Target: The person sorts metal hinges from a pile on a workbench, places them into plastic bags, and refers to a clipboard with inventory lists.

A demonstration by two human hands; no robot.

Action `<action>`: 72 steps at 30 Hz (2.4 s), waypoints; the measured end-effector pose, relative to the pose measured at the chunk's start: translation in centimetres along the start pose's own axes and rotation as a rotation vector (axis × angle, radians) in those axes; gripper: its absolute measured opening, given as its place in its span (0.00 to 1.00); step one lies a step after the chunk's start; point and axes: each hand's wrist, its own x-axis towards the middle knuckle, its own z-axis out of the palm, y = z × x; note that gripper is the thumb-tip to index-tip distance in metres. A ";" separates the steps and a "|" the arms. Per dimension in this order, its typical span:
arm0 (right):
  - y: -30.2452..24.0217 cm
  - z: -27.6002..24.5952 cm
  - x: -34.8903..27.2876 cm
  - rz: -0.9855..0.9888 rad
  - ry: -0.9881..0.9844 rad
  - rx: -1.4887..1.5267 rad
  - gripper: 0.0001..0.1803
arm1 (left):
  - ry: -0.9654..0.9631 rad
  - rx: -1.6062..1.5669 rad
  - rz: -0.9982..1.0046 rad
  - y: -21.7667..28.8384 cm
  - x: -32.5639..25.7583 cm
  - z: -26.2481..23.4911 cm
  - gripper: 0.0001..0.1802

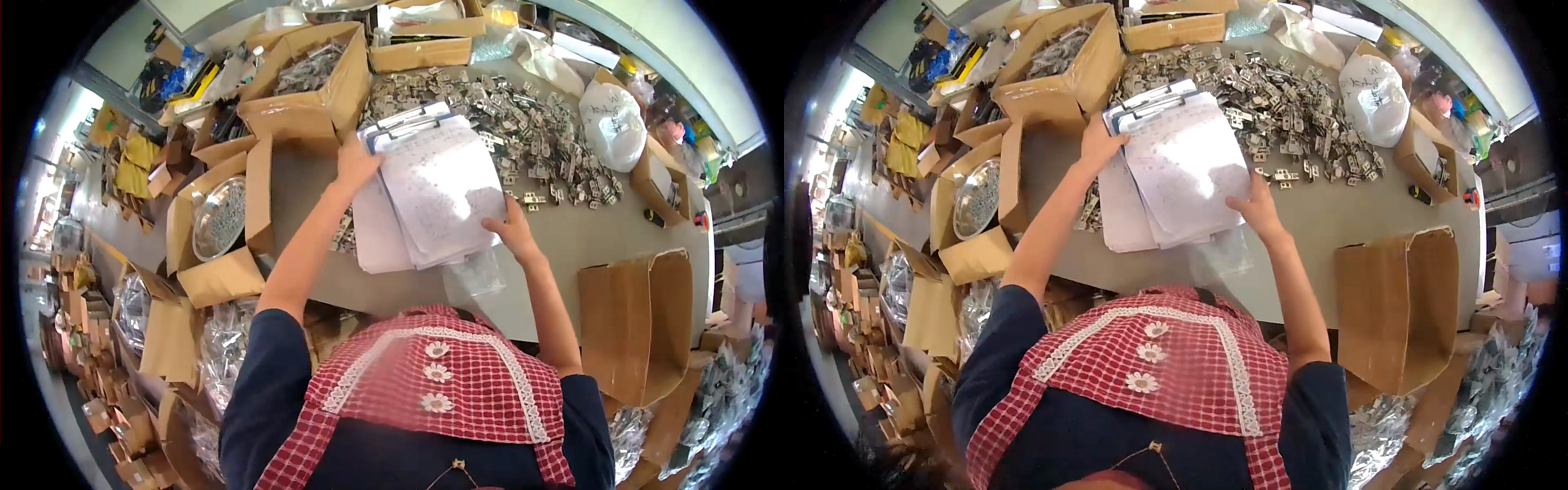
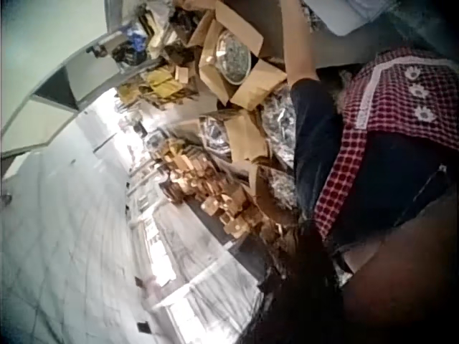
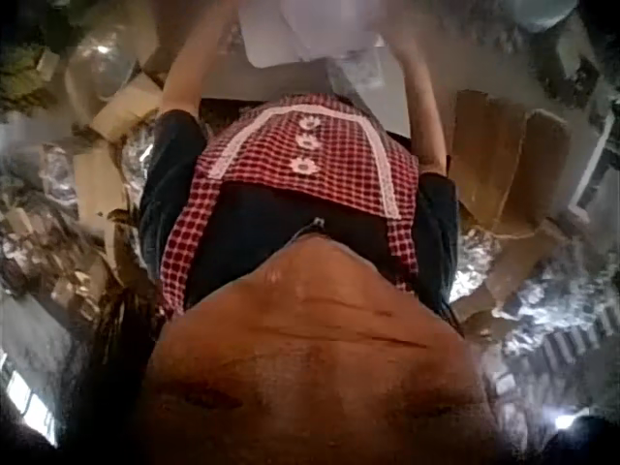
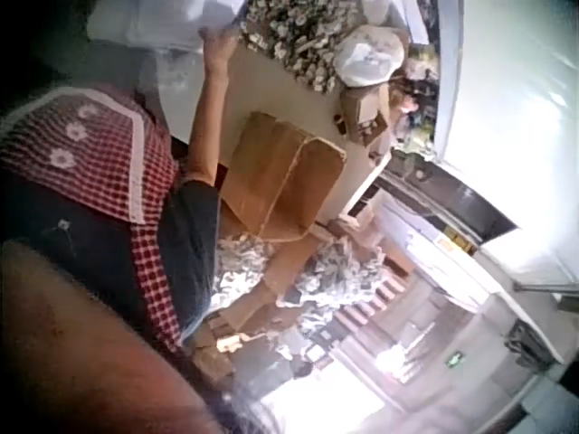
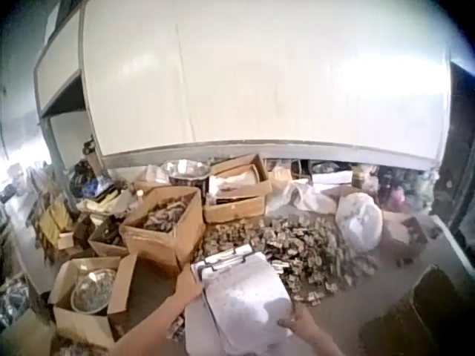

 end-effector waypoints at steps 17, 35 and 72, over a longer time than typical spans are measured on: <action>0.2 0.4 -4.5 -0.250 0.117 -0.184 0.32 | -0.330 0.375 0.485 8.2 -17.8 7.0 0.48; -1.3 0.9 -7.0 0.125 0.129 0.566 0.22 | -0.254 0.314 0.525 9.7 -18.5 6.9 0.54; -0.8 1.4 -5.2 -0.322 0.257 0.044 0.18 | -0.176 0.013 0.452 11.6 -15.4 -0.2 0.16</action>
